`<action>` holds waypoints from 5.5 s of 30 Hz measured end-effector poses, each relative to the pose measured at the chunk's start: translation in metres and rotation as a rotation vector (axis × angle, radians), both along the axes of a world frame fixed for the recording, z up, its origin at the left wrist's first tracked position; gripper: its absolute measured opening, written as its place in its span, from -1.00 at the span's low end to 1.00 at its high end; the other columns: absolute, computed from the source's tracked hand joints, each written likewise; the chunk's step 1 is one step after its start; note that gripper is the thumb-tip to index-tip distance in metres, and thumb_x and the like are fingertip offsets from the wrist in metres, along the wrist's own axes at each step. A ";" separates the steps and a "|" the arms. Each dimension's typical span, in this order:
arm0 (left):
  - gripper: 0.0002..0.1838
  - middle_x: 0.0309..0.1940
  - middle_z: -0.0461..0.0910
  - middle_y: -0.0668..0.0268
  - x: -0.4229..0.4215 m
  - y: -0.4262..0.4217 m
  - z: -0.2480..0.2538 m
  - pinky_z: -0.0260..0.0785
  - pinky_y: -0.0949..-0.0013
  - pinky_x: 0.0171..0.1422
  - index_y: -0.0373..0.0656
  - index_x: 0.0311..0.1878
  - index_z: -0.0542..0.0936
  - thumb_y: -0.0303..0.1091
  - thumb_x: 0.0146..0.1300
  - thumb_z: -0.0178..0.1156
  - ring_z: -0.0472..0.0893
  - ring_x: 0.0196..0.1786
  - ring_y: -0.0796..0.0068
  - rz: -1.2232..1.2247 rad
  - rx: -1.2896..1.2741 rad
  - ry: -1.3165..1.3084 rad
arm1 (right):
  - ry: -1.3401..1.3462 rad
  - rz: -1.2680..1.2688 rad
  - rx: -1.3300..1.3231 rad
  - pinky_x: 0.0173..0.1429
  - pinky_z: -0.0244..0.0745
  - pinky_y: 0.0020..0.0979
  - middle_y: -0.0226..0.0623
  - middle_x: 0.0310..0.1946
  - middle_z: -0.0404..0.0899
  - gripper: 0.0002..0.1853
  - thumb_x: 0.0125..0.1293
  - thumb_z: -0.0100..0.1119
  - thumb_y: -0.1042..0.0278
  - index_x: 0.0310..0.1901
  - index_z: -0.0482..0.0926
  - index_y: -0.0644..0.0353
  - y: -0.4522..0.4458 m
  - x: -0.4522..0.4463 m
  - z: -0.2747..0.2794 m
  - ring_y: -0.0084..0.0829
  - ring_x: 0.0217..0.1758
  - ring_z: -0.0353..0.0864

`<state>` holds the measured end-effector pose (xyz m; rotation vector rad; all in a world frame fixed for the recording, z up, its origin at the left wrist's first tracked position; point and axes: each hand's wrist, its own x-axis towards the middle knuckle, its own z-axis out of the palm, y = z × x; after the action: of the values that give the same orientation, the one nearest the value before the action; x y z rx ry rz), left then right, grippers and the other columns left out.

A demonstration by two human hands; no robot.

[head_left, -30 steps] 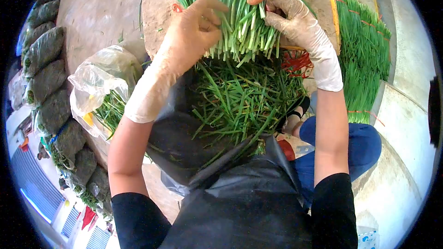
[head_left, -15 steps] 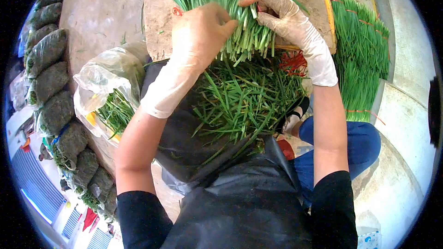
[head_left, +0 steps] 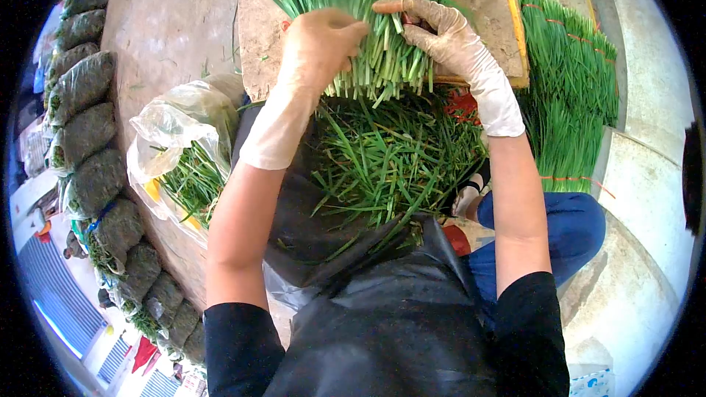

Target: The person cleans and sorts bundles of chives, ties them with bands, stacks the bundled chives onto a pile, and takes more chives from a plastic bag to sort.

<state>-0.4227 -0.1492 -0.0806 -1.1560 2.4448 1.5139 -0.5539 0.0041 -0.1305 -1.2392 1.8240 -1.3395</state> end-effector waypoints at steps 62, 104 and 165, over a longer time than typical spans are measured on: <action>-0.64 -0.51 0.65 0.25 -0.030 -0.014 -0.007 0.44 0.39 -0.32 -0.18 -0.24 0.70 -0.06 0.09 0.32 0.59 -0.50 0.51 -0.108 -0.643 -0.017 | 0.279 -0.238 -0.251 0.09 0.53 -0.31 -0.27 -0.15 0.64 -0.63 0.20 0.03 0.55 0.00 0.60 -0.07 -0.012 0.025 -0.017 -0.24 -0.05 0.62; -0.69 -0.38 0.69 0.10 0.016 -0.121 -0.097 0.52 0.31 -0.26 -0.27 -0.23 0.67 -0.18 0.16 0.26 0.69 -0.36 0.31 0.090 -0.358 -0.215 | -0.646 -0.464 -0.347 -0.12 0.52 -0.49 -0.24 -0.29 0.68 -0.82 0.28 0.26 0.33 -0.15 0.56 0.18 0.012 0.021 -0.013 -0.50 -0.28 0.63; -0.74 -0.19 0.62 0.25 0.032 -0.033 -0.031 0.46 0.41 0.04 -0.24 -0.07 0.49 -0.44 0.18 0.25 0.62 -0.15 0.48 -0.024 0.442 0.461 | -0.116 -0.057 0.016 -0.33 0.36 -0.61 -0.50 -0.46 0.53 -0.54 0.20 0.34 0.36 0.14 0.49 0.19 -0.046 0.037 0.042 -0.73 -0.43 0.41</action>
<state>-0.3903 -0.1820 -0.1113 -0.7554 2.1478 2.3690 -0.5170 -0.0417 -0.0881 -1.0857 1.7969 -1.3951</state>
